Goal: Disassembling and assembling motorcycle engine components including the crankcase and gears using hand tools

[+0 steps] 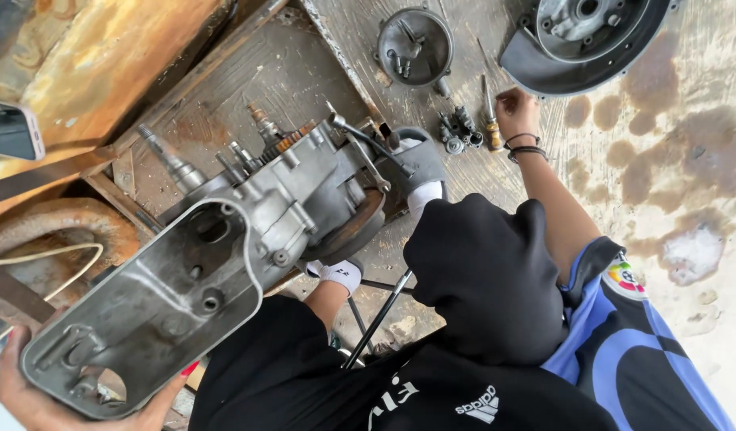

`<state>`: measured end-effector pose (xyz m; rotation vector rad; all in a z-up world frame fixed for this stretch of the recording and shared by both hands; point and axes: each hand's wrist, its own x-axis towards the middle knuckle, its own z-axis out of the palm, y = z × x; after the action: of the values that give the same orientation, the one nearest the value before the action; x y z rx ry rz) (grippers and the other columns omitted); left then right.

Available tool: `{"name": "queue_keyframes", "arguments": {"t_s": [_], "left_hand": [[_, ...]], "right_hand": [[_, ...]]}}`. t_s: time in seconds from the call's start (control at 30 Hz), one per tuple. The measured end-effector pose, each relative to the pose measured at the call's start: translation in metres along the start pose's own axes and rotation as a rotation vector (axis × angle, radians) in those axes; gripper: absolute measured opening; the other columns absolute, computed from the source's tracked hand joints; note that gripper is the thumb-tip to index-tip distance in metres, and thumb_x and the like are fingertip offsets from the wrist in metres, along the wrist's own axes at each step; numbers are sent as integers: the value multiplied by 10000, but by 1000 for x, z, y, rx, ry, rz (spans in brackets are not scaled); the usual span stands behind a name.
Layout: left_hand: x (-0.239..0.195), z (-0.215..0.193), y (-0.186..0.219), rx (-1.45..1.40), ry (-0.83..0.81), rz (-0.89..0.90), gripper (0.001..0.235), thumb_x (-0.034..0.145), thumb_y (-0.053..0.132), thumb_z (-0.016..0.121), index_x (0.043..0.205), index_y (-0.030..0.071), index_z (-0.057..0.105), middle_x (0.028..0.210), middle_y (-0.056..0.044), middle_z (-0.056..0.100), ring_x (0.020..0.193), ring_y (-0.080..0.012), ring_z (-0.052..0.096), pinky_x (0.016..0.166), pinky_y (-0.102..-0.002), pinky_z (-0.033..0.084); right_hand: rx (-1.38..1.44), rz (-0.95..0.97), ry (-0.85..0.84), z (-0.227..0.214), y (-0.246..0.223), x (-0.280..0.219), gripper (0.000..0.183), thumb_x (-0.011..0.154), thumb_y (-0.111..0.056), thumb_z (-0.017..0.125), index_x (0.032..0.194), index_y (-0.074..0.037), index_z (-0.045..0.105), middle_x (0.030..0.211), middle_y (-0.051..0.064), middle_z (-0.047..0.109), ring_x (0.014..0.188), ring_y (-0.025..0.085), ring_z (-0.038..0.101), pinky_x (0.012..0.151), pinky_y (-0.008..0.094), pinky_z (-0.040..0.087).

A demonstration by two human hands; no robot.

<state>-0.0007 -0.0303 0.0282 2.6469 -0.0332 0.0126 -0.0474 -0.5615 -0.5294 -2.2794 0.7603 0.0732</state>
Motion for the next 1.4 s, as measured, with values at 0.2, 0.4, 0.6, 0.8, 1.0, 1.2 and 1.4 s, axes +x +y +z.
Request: {"name": "queue_keyframes", "arguments": {"t_s": [0.2,0.4,0.6,0.8,1.0,1.2,1.4], "left_hand": [[33,5,-44,-452,341,-1035,450,721,464,716,1066,175,702,958,-9,706,928,-137,696,826,-227,600],[0,0,-2,47,8,19,1256,526,-14,936,1589,-160,283,1528,-497,455,1379,-584,531,1088,-573,474],[2,-5,-6,120,25,68,1194,590,144,957,1570,-170,351,1492,-435,511,1363,-568,540,1100,-571,452],[1,-8,-16,70,36,127,1129,666,321,904,1549,-111,348,1513,-373,471,1409,-538,494,1169,-586,419],[2,-7,-16,60,14,36,1109,688,388,882,1550,-54,340,1536,-307,458,1410,-493,475,1145,-577,408],[2,-8,-17,85,30,9,1121,632,387,921,1539,11,380,1534,-230,499,1370,-452,514,1095,-547,421],[2,-5,-22,18,46,52,1146,647,451,909,1536,-18,359,1514,-269,479,1373,-470,489,1106,-553,405]], "right_hand": [[-81,-113,-200,-17,-47,-33,173,957,-307,654,1033,-153,669,881,3,723,778,147,705,614,312,547],[-184,-361,-287,-24,-76,-69,693,831,-496,496,1378,-75,437,1177,155,608,882,243,649,584,339,483],[-415,-237,-362,5,-74,-78,1279,603,-697,878,1582,-146,267,1343,187,521,1155,382,578,827,539,544],[-675,-255,-430,-3,-88,-56,961,646,-689,853,1402,-204,513,1205,138,629,888,389,713,597,549,588],[-803,-254,-430,30,-84,-55,734,657,-596,903,1135,-91,669,1296,161,487,1026,404,644,745,575,569],[-551,14,-336,16,-63,-49,743,607,-743,833,1096,-189,758,1219,136,543,937,421,684,771,575,563],[-53,298,-220,-36,-65,-81,614,715,-618,857,947,-58,762,880,87,661,861,241,587,776,445,442]]}}
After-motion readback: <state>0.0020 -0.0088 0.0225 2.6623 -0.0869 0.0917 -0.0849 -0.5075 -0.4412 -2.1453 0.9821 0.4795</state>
